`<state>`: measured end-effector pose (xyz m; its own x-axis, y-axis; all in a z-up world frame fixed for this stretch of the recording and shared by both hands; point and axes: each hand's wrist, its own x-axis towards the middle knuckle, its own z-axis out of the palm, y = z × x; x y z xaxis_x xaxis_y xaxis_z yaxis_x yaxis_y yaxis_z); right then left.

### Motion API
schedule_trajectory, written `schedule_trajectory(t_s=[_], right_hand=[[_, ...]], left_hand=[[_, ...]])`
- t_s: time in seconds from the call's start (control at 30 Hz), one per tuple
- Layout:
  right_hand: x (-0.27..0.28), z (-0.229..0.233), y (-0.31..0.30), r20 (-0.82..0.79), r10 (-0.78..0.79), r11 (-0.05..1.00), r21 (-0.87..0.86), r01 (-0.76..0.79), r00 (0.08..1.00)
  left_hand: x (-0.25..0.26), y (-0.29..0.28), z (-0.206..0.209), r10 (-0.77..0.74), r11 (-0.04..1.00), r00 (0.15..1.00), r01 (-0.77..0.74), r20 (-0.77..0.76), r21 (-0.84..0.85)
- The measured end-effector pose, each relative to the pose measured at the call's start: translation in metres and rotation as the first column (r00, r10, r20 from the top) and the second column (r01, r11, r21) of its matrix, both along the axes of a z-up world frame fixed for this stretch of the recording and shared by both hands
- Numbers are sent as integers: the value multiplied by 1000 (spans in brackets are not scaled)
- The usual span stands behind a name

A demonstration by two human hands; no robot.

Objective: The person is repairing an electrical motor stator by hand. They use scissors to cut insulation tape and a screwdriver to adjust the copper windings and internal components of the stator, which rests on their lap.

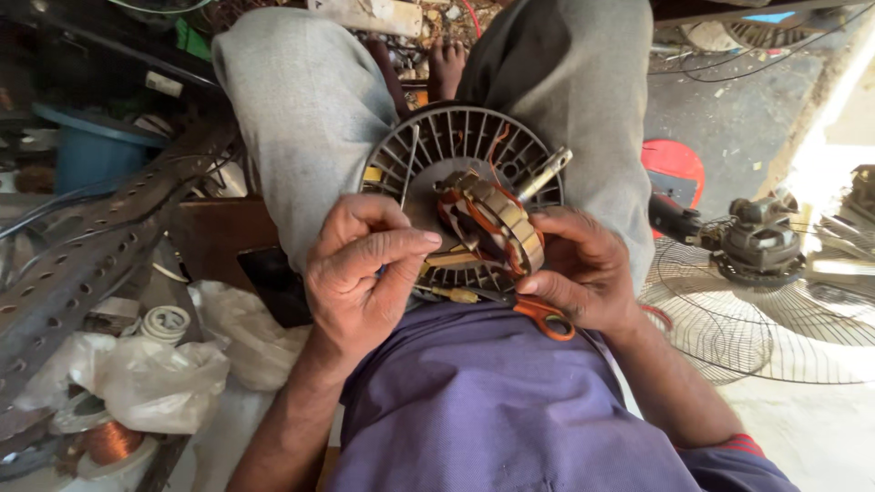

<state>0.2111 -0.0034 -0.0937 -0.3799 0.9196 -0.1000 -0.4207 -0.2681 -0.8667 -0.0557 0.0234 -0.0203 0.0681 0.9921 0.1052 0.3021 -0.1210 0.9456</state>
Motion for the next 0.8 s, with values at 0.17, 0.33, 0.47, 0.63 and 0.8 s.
schedule_trajectory(t_s=[0.17, 0.33, 0.47, 0.63, 0.8], right_hand=[[-2, 0, 2, 40, 8, 1000, 22, -9, 999], [-5, -7, 10, 49, 48, 998, 42, -50, 998], [-2, 3, 7, 119, 29, 998, 59, -36, 992], [15, 46, 4, 811, -110, 899, 328, -291, 574], [16, 75, 6, 807, 348, 780, 32, -625, 477]], left_hand=[[0, -2, 3, 14, 997, 991, -4, 131, -76], [-1, -1, 4, -11, 1000, 999, 11, 43, -14], [-2, -2, 4, -21, 999, 1000, 20, 21, 33], [-13, -8, 0, 8, 998, 999, -6, -35, 67], [-6, -3, -4, 66, 993, 998, -64, -15, 97]])
